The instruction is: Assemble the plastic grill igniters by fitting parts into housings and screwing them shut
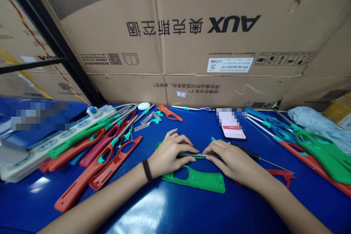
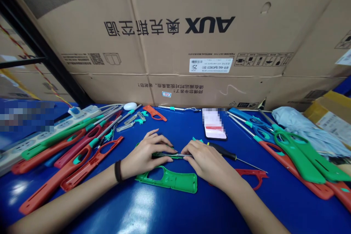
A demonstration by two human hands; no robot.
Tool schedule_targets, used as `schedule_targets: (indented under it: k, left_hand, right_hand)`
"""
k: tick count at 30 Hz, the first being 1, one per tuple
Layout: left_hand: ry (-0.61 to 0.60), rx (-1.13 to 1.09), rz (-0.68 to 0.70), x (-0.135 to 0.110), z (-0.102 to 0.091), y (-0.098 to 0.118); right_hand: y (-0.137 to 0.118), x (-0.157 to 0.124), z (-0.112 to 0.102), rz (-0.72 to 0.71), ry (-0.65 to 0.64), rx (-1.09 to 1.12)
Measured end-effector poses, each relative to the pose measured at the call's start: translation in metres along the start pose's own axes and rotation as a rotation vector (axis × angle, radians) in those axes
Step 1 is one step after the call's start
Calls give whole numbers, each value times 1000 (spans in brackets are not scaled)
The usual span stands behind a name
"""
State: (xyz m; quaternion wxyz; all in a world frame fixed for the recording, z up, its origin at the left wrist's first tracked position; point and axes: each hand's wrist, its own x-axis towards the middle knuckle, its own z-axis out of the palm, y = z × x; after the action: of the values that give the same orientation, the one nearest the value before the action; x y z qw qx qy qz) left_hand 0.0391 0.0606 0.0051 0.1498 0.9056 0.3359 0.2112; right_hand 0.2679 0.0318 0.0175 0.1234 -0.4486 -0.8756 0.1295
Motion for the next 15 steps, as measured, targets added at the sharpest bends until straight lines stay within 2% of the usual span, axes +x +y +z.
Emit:
schedule_targets:
  k: [9, 15]
  left_hand:
    - [3, -9, 1, 1, 1, 1]
    - [9, 5, 1, 0, 1, 1]
  right_hand:
    - [7, -1, 1, -62, 58, -12]
    - [-5, -1, 2, -117, 40, -206]
